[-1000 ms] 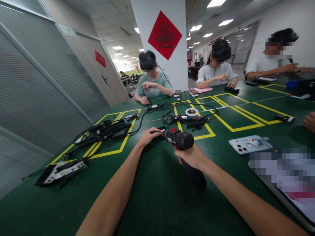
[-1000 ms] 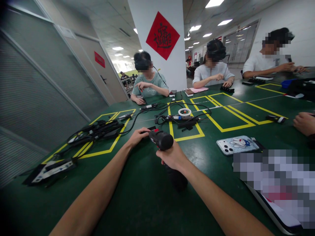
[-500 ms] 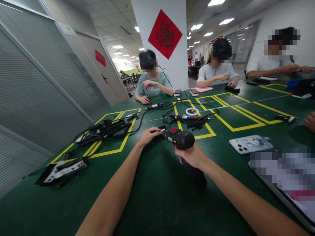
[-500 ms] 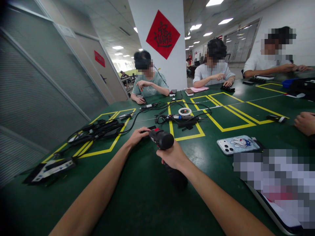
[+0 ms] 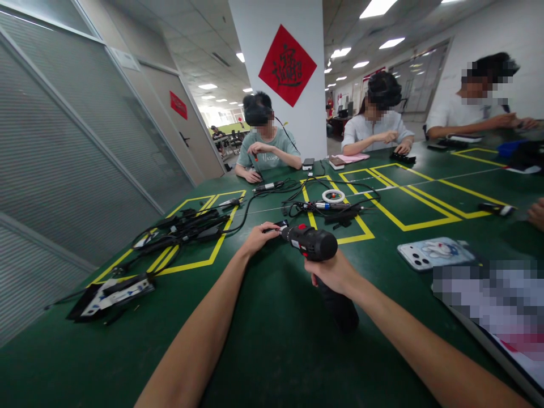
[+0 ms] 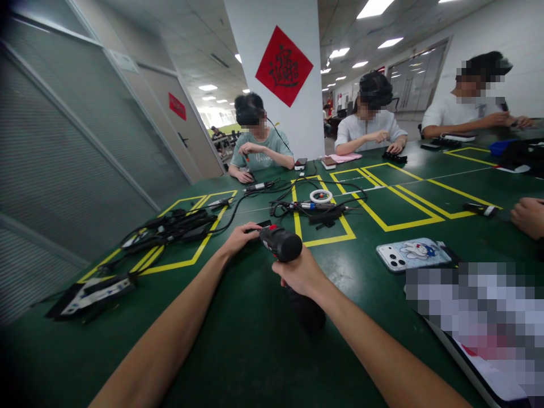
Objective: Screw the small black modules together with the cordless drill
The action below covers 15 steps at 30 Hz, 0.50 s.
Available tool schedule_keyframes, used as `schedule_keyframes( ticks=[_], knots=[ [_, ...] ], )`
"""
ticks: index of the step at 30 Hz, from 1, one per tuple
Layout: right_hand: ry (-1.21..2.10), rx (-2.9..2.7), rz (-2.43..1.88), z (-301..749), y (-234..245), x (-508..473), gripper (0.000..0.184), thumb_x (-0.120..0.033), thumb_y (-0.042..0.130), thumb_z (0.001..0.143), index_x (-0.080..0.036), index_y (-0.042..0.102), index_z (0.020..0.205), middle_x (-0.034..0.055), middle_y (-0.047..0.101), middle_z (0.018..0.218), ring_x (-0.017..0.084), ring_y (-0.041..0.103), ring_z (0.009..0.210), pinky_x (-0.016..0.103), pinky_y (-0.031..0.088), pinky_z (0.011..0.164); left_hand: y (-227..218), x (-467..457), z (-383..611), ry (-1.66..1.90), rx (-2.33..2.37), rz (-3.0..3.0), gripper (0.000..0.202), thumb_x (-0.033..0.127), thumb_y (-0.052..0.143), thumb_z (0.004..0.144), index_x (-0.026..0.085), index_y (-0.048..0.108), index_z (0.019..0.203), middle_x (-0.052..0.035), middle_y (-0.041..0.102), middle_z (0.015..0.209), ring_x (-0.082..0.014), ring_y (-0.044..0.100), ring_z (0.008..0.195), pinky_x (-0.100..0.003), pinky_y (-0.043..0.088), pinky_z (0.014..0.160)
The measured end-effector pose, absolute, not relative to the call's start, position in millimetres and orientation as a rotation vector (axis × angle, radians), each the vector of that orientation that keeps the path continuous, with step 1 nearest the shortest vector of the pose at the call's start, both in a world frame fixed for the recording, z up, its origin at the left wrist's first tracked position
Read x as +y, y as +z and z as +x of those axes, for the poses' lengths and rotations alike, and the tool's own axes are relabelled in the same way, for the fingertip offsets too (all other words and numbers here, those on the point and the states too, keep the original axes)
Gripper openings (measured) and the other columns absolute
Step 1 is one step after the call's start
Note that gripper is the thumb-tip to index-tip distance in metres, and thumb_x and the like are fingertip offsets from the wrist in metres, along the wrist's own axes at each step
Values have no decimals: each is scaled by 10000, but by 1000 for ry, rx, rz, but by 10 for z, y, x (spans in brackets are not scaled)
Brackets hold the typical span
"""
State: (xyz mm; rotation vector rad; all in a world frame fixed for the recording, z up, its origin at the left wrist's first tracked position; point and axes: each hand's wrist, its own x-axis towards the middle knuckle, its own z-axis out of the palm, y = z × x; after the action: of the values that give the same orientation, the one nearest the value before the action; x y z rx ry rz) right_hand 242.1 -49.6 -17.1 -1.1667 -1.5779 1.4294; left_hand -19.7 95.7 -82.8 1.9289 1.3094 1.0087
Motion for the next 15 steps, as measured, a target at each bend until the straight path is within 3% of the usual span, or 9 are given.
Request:
schedule_keyframes(
  ticks=[15],
  knots=[
    [1435, -1571, -1181, 2415, -148, -521, 19, -149, 534, 662, -165, 529, 672, -18, 531, 462, 128, 535, 434, 226, 413, 456, -847, 968, -212, 1000, 1292, 1957, 371, 460, 676, 665, 210, 705, 938, -59, 640, 1056, -231, 571, 1017, -355, 392, 953]
  ],
)
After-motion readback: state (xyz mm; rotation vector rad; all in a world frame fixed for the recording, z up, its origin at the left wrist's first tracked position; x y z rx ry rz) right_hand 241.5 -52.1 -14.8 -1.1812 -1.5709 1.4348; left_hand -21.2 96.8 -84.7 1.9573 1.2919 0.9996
